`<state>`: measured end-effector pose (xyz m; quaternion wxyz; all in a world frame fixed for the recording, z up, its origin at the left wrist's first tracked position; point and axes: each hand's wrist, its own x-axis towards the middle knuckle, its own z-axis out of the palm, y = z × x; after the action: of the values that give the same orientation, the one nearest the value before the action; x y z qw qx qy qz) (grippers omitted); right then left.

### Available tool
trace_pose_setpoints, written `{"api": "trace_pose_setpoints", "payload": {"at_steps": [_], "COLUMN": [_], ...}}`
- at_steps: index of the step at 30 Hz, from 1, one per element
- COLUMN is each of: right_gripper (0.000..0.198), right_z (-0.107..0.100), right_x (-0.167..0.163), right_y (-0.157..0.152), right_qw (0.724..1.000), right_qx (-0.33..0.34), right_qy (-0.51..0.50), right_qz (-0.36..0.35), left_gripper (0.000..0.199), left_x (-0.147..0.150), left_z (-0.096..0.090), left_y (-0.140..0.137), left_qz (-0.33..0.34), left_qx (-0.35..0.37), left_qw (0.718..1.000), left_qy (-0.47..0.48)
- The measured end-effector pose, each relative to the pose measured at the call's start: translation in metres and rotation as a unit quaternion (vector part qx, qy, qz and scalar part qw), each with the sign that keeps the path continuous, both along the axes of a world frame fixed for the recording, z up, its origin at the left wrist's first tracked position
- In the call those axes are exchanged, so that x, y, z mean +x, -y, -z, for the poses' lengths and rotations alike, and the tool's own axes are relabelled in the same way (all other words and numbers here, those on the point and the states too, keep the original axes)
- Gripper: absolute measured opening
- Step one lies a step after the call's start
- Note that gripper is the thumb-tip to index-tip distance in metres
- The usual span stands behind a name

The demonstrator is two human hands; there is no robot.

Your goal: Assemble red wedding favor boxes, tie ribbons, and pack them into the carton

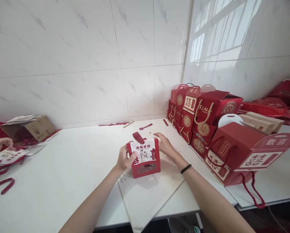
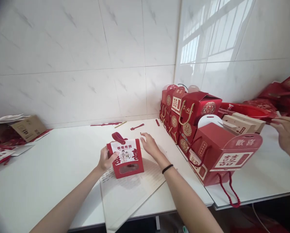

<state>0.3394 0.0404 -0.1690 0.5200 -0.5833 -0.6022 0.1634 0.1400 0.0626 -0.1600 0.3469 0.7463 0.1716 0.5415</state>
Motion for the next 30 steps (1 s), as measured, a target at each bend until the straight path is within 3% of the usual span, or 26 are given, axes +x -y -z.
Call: {"api": "trace_pose_setpoints", "payload": {"at_steps": [4,7,10,13,17,20,24,30], "right_gripper": [0.056,0.046,0.018,0.005,0.003,0.004,0.004,0.004], "right_z": [-0.025,-0.039,-0.042,-0.038,-0.035,-0.034,-0.033,-0.032], "right_x": [-0.016,-0.033,-0.045,-0.052,-0.056,-0.059,-0.064,-0.068], "right_y": [0.014,0.034,0.048,0.05,0.047,0.049,0.052,0.056], "right_qw": [0.985,0.963,0.97,0.969,0.969,0.97,0.971,0.971], "right_qx": [0.031,0.136,0.204,0.239,0.243,0.237,0.238,0.235], "right_qy": [-0.131,-0.165,-0.083,-0.05,-0.046,-0.043,-0.034,-0.027], "right_qz": [-0.108,-0.163,-0.101,-0.047,-0.021,-0.01,-0.003,-0.015], "left_gripper": [0.01,0.009,0.013,0.022,0.021,0.017,0.008,0.022], "left_x": [-0.005,-0.005,-0.004,-0.003,0.003,0.006,0.002,-0.007], "left_z": [0.001,-0.002,-0.004,-0.014,-0.032,-0.037,-0.035,-0.04], "left_y": [0.002,0.003,0.002,0.004,0.015,0.024,0.024,0.021], "left_qz": [0.036,0.056,0.084,0.108,0.011,-0.036,-0.078,-0.038], "left_qx": [-0.006,-0.016,-0.057,-0.071,-0.054,-0.01,0.113,0.199], "left_qw": [0.999,0.998,0.995,0.991,0.998,0.999,0.99,0.979], "left_qy": [-0.002,-0.017,-0.026,-0.027,0.021,0.036,0.039,-0.005]}}
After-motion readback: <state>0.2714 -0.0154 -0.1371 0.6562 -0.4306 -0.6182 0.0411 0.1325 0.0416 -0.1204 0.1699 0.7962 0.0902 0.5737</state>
